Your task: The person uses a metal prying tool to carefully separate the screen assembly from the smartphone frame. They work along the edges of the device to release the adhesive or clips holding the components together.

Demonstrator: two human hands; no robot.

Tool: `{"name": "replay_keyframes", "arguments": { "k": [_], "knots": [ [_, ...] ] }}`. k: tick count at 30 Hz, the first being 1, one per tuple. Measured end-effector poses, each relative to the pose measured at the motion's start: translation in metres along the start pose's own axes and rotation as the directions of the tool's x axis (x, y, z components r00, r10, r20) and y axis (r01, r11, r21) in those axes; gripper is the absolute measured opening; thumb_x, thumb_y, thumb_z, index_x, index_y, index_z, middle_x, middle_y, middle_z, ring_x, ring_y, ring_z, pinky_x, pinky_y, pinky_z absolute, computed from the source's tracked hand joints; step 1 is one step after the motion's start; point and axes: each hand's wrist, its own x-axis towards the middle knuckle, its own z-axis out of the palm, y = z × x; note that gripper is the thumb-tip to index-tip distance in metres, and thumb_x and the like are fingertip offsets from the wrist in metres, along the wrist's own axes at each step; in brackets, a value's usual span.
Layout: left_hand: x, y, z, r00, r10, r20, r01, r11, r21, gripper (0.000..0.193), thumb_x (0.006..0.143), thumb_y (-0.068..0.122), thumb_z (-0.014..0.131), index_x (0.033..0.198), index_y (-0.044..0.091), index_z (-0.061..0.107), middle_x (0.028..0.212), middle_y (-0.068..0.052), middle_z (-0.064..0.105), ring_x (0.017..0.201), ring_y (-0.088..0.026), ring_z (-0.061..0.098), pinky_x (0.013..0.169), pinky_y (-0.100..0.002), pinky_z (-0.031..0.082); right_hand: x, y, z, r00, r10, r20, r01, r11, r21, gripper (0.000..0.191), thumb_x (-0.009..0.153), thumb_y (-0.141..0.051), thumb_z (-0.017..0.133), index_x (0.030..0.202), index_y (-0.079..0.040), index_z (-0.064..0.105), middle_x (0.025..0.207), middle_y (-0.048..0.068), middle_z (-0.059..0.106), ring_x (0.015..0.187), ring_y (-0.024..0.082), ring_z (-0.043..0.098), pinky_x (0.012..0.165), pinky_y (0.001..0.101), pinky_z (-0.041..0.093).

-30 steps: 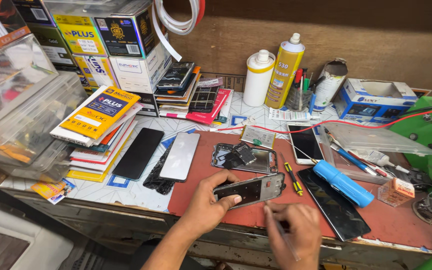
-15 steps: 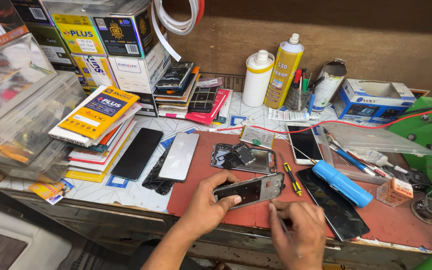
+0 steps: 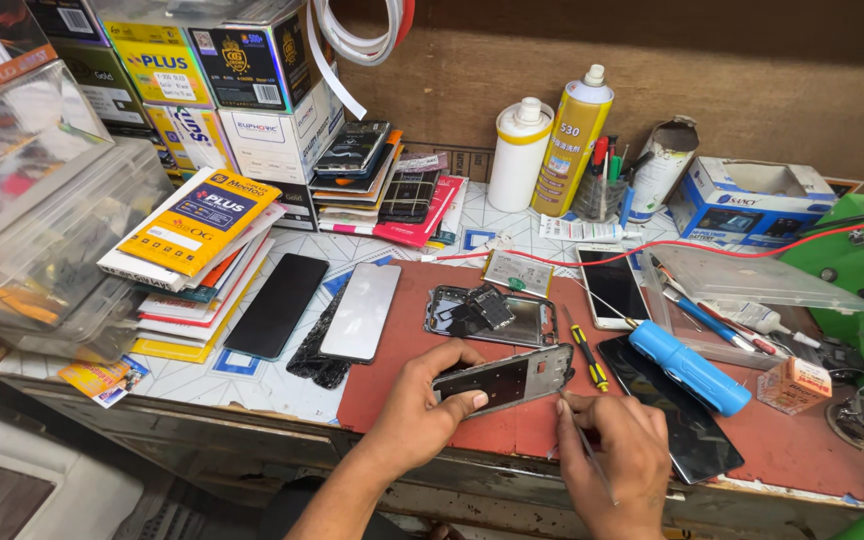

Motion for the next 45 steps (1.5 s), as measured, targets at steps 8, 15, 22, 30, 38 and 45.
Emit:
{"name": "replay_keyframes", "arguments": {
  "k": [8, 15, 22, 30, 38, 45],
  "knots": [
    [-0.001, 0.005, 0.001, 1.0, -0.003, -0.017, 0.005, 0.998, 0.066, 0.022, 0.083, -0.006, 0.072, 0.103, 0.001, 0.064, 0.09, -0.002, 0.066, 0.089, -0.008, 0.06, 0.082, -0.025, 0.049, 0.006, -0.003, -0.005, 0.999, -0.05, 0.022, 0.05, 0.999, -0.017, 0.013, 0.077, -0.01, 0.082, 0.08, -0.008, 0.069, 0.067, 0.001, 0.065, 0.065, 0.021, 0.06, 0.071, 0.0379, 0.042],
    [0.001, 0.0, 0.001, 0.999, 0.038, -0.022, -0.037, 0.998, 0.053, 0.021, 0.085, -0.006, 0.072, 0.103, 0.001, 0.064, 0.09, -0.002, 0.065, 0.089, -0.008, 0.059, 0.082, -0.024, 0.049, 0.002, -0.012, 0.001, 1.0, 0.003, 0.028, -0.004, 0.999, 0.044, 0.021, 0.078, -0.01, 0.08, 0.071, -0.009, 0.061, 0.078, 0.0, 0.073, 0.068, 0.021, 0.062, 0.073, 0.0373, 0.044],
    [-0.001, -0.004, 0.002, 0.998, 0.057, -0.024, -0.056, 0.998, 0.026, 0.02, 0.084, -0.008, 0.071, 0.101, 0.001, 0.064, 0.09, -0.002, 0.065, 0.089, -0.008, 0.059, 0.082, -0.024, 0.05, -0.011, -0.037, 0.013, 0.999, -0.043, 0.031, 0.038, 0.988, 0.15, 0.024, 0.076, -0.011, 0.082, 0.069, -0.01, 0.059, 0.074, 0.002, 0.071, 0.069, 0.023, 0.063, 0.074, 0.0376, 0.043],
    [0.001, -0.007, 0.004, 0.998, 0.049, -0.044, -0.046, 0.998, 0.053, 0.021, 0.083, -0.009, 0.071, 0.1, 0.001, 0.063, 0.09, -0.001, 0.066, 0.089, -0.007, 0.06, 0.081, -0.024, 0.051, -0.012, -0.045, 0.016, 0.998, -0.027, 0.05, 0.021, 0.992, 0.121, 0.018, 0.075, -0.009, 0.081, 0.072, -0.009, 0.064, 0.07, 0.004, 0.068, 0.068, 0.024, 0.063, 0.072, 0.0399, 0.042],
    [0.003, -0.001, 0.002, 0.997, 0.049, -0.063, -0.046, 0.998, 0.049, 0.021, 0.078, -0.009, 0.073, 0.096, 0.001, 0.068, 0.088, -0.002, 0.068, 0.086, -0.008, 0.062, 0.078, -0.026, 0.052, -0.005, -0.032, 0.009, 0.996, 0.089, 0.01, -0.089, 0.99, 0.109, 0.023, 0.076, -0.008, 0.082, 0.071, -0.01, 0.06, 0.077, 0.002, 0.073, 0.07, 0.023, 0.064, 0.076, 0.0395, 0.044],
    [0.021, 0.038, -0.006, 0.998, -0.06, 0.021, 0.041, 0.861, 0.507, 0.03, 0.064, 0.006, 0.074, 0.093, 0.005, 0.07, 0.069, -0.006, 0.065, 0.065, -0.016, 0.064, 0.064, -0.034, 0.052, -0.026, -0.055, 0.022, 0.993, -0.045, 0.109, 0.018, 0.97, 0.243, 0.016, 0.069, -0.004, 0.082, 0.077, -0.007, 0.069, 0.073, 0.006, 0.071, 0.072, 0.025, 0.066, 0.072, 0.0381, 0.046]
  ]
}}
